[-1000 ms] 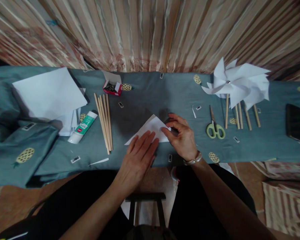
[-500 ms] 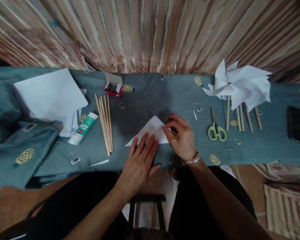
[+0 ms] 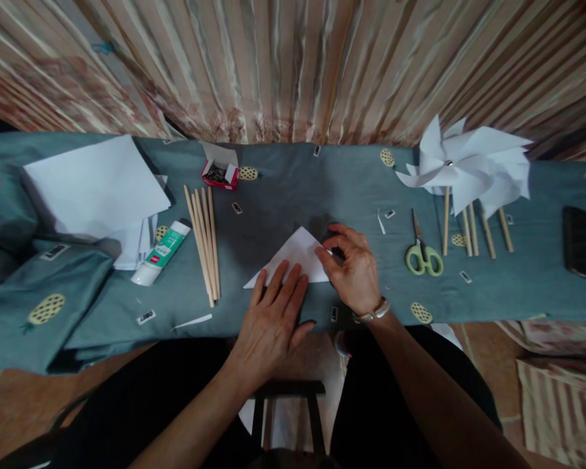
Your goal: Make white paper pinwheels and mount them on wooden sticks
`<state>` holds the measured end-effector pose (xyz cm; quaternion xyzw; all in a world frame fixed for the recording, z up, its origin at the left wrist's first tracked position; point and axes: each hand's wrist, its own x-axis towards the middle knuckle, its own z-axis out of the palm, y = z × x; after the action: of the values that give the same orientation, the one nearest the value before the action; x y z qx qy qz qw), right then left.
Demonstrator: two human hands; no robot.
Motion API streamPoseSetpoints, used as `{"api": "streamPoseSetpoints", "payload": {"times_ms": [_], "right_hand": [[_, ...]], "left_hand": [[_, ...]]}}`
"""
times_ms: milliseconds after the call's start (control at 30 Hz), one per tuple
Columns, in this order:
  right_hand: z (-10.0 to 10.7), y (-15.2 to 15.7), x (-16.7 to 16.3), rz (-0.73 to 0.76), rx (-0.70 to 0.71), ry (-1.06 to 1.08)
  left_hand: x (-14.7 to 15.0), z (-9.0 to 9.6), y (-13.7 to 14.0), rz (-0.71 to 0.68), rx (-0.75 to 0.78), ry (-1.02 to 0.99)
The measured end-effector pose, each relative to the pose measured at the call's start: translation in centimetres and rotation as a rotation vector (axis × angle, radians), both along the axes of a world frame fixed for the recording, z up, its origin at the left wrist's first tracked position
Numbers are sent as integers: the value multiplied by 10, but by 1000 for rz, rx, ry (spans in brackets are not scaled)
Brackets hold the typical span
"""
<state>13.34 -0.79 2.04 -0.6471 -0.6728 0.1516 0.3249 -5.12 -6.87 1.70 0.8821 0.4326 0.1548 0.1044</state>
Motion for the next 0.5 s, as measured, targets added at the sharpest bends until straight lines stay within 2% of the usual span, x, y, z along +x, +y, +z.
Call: {"api": "streamPoseSetpoints", "payload": {"times_ms": [500], "right_hand": [[-2,1,2,23,17,-31]], "left_hand": [[1,0,0,0,-9,13]]}}
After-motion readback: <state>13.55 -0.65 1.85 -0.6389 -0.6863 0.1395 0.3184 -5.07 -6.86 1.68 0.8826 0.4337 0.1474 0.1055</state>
